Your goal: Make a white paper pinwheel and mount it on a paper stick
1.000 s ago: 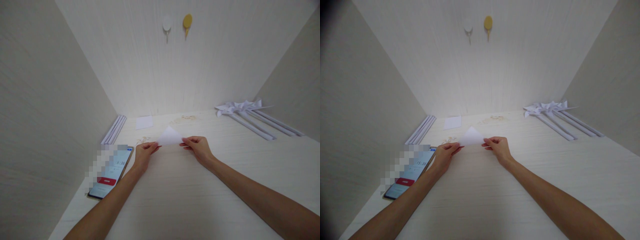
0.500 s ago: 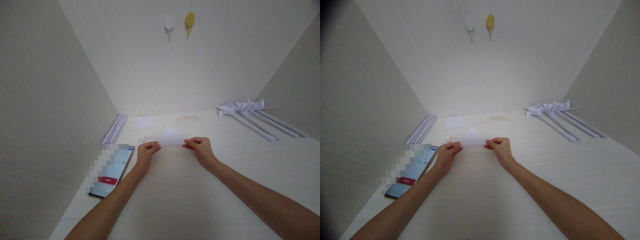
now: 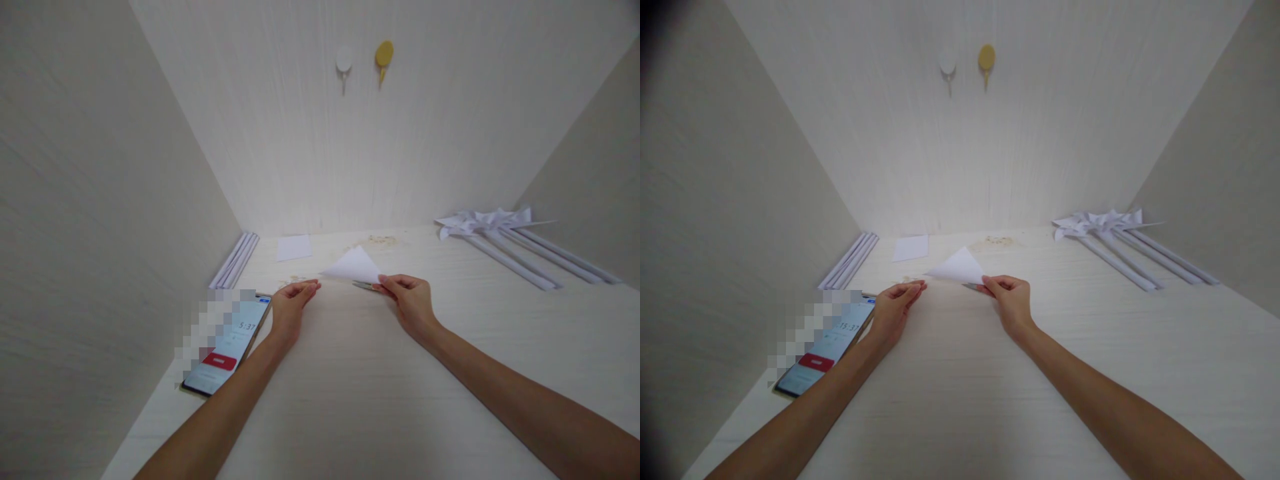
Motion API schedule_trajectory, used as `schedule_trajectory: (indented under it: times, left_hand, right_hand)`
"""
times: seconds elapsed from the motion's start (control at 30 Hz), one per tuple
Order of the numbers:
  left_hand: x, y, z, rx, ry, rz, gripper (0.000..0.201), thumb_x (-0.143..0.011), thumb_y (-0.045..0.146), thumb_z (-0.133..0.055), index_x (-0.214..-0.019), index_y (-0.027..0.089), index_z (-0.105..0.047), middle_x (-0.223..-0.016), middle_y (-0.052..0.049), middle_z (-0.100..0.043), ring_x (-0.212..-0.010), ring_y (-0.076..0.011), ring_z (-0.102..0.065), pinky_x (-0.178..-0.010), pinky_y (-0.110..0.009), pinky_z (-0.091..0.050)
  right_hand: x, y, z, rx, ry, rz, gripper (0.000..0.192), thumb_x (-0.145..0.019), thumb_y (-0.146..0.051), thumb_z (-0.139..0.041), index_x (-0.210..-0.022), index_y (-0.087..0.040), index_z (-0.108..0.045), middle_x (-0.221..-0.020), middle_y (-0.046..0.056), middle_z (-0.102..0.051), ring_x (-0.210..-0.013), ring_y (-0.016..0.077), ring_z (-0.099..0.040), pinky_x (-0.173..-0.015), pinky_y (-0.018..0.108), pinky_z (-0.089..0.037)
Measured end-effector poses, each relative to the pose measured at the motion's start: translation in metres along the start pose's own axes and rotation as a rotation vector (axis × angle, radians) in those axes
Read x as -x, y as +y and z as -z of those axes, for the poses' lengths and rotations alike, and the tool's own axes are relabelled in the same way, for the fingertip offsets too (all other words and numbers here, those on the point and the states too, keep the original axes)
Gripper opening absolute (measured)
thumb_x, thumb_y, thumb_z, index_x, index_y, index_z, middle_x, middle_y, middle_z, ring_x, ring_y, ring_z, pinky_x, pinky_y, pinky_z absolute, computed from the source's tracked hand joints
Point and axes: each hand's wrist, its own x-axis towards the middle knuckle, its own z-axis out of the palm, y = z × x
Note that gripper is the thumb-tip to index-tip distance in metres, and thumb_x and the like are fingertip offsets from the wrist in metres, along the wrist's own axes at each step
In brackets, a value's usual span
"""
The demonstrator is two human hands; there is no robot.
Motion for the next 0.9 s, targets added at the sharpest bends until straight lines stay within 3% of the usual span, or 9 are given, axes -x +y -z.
schedule_trajectory:
  times: [0.2, 0.37, 0.5, 0.67, 0.9]
  left_hand:
    - [0.014, -0.005, -0.016, 0.158, -0.2, 0.117, 0.028, -0.051, 0.02, -0.074, -0.076, 0.013, -0.065, -0.081, -0.004, -0.068, -0.079, -0.012, -0.061, -0.083, -0.027, -0.044]
    - [0.023, -0.008, -0.025, 0.22, -0.177, 0.17, 0.029, -0.054, 0.025, -0.073, -0.077, 0.011, -0.062, -0.076, -0.004, -0.067, -0.072, -0.0122, -0.06, -0.073, -0.027, -0.048]
    - [0.021, -0.008, -0.023, 0.275, -0.162, 0.206, 0.026, -0.056, 0.026, -0.072, -0.073, 0.011, -0.059, -0.072, -0.003, -0.066, -0.068, -0.0115, -0.06, -0.071, -0.026, -0.048]
    - [0.017, -0.006, -0.017, 0.254, -0.208, 0.224, 0.024, -0.061, 0.024, -0.069, -0.078, 0.012, -0.058, -0.075, -0.003, -0.066, -0.065, -0.0116, -0.06, -0.068, -0.026, -0.049]
    - [0.022, -0.002, -0.01, 0.025, -0.517, 0.367, 0.036, -0.058, 0.026, -0.071, -0.088, 0.011, -0.06, -0.089, -0.011, -0.066, -0.076, -0.018, -0.06, -0.069, -0.03, -0.046]
  right_hand:
    - [0.02, 0.007, -0.012, 0.061, -0.102, -0.014, 0.018, -0.05, -0.029, -0.075, -0.054, -0.014, -0.068, -0.054, 0.004, -0.066, -0.054, 0.0128, -0.062, -0.061, 0.026, -0.052]
    - [0.04, 0.009, -0.021, 0.156, -0.182, -0.064, 0.02, -0.05, -0.032, -0.074, -0.055, -0.015, -0.067, -0.057, 0.004, -0.066, -0.057, 0.0155, -0.062, -0.06, 0.03, -0.051]
    - [0.048, 0.008, -0.023, 0.252, -0.303, -0.081, 0.02, -0.049, -0.031, -0.074, -0.054, -0.015, -0.063, -0.057, 0.002, -0.063, -0.054, 0.0125, -0.058, -0.055, 0.027, -0.048]
    - [0.045, 0.008, -0.019, 0.245, -0.401, -0.029, 0.026, -0.053, -0.03, -0.072, -0.048, -0.016, -0.051, -0.073, 0.002, -0.062, -0.066, 0.0121, -0.056, -0.055, 0.023, -0.044]
    - [0.028, 0.007, -0.013, 0.019, -0.32, -0.136, 0.021, -0.065, -0.038, -0.062, -0.063, -0.019, -0.055, -0.069, -0.001, -0.054, -0.063, 0.0098, -0.051, -0.049, 0.021, -0.037]
